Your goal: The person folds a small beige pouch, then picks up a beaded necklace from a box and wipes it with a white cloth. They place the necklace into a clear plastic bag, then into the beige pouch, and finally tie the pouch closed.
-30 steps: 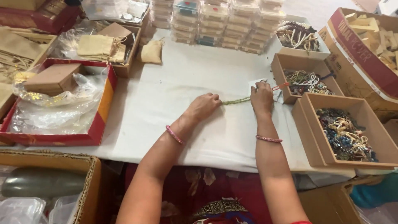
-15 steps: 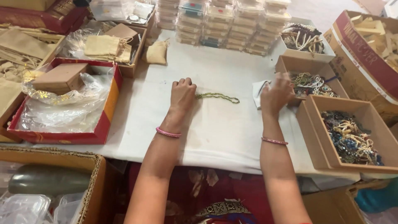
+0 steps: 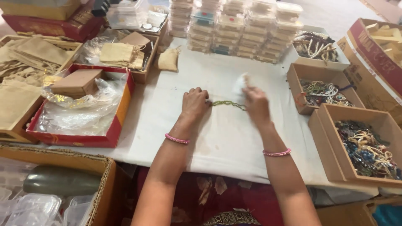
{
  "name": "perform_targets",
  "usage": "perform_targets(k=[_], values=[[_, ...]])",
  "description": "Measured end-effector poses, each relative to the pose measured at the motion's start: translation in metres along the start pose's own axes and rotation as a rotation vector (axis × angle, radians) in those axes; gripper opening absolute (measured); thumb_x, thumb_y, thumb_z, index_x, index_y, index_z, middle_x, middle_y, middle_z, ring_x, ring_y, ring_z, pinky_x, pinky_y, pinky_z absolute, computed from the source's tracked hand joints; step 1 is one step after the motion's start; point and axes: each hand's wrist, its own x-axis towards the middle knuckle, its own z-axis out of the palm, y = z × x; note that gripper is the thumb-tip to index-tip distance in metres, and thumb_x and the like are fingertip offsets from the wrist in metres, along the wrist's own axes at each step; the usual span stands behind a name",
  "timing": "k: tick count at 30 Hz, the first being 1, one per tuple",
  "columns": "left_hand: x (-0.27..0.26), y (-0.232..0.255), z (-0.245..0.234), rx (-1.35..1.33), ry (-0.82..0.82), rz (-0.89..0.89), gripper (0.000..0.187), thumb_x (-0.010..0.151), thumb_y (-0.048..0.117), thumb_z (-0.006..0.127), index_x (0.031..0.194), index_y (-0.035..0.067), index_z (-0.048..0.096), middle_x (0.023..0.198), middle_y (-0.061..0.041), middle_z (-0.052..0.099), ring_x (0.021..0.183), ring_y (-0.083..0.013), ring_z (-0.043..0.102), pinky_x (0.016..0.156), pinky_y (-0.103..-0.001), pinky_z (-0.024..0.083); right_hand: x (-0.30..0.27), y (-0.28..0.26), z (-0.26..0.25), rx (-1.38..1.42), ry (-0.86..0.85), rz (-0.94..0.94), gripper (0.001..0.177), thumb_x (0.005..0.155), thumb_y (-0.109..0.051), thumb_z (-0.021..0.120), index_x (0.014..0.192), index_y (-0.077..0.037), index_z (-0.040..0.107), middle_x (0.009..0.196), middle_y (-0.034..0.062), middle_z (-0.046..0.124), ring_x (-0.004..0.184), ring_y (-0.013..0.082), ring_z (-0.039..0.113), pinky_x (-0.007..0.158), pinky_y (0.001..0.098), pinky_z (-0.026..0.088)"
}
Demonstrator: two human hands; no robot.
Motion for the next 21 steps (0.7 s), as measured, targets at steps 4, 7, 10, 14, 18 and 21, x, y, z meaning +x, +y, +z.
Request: perform_targets(k=[4,7,10,14,18,21], values=[[0.000,0.000,0.003,-0.022,-0.042,0.024,0.020,0.077,0.029,0.081,0.092,0.016,0.079,0.100,-0.006,0.071,0.105,-0.0281,0.063,0.090,-0.045,0.047,-0.002,-0.052,-0.002,0.046,-0.197,-0.197,0.045,0.082,0.005,0.062,0.121,-0.015,0.076,0.132,0.0193,0.068,0.110,0.0378,0.066,0.096,0.0442,0.052],[0.001,-0.002,0.010,-0.019,-0.073,0.030,0.017,0.078,0.027,0.080,0.093,0.018,0.079,0.097,-0.004,0.072,0.102,-0.0259,0.067,0.089,-0.043,0.049,-0.004,-0.039,-0.001,-0.075,-0.307,-0.323,0.056,0.071,0.011,0.058,0.115,-0.017,0.079,0.138,0.0174,0.066,0.115,0.0353,0.063,0.098,0.0445,0.050],[0.003,-0.001,0.012,-0.013,-0.041,0.038,0.012,0.084,0.021,0.076,0.094,0.017,0.079,0.096,-0.005,0.073,0.098,-0.0270,0.069,0.086,-0.041,0.053,-0.003,-0.009,-0.005,-0.255,-0.322,-0.183,0.043,0.078,0.006,0.061,0.107,-0.018,0.081,0.130,0.0115,0.070,0.113,0.0303,0.063,0.099,0.0439,0.049],[-0.001,0.008,-0.002,-0.032,-0.104,-0.028,0.007,0.088,0.017,0.073,0.093,0.014,0.077,0.096,-0.008,0.073,0.096,-0.0274,0.070,0.086,-0.041,0.055,-0.004,0.027,-0.007,-0.412,-0.295,0.211,0.025,0.087,-0.002,0.065,0.101,-0.016,0.082,0.116,0.0090,0.073,0.112,0.0300,0.064,0.100,0.0435,0.050],[0.001,-0.002,0.017,-0.048,0.017,0.107,0.008,0.082,0.018,0.074,0.087,0.014,0.078,0.099,-0.008,0.071,0.098,-0.0277,0.067,0.086,-0.040,0.055,-0.003,0.026,0.000,-0.429,-0.111,0.041,0.026,0.089,-0.005,0.067,0.113,-0.009,0.077,0.122,0.0203,0.069,0.113,0.0350,0.063,0.101,0.0455,0.049],[0.006,-0.010,0.035,-0.085,-0.047,0.237,0.010,0.085,0.019,0.071,0.087,0.018,0.080,0.103,-0.004,0.072,0.101,-0.0267,0.067,0.087,-0.041,0.055,-0.004,-0.014,0.007,-0.162,-0.100,-0.226,0.044,0.087,0.006,0.059,0.125,-0.010,0.073,0.131,0.0221,0.066,0.114,0.0372,0.061,0.103,0.0467,0.047]])
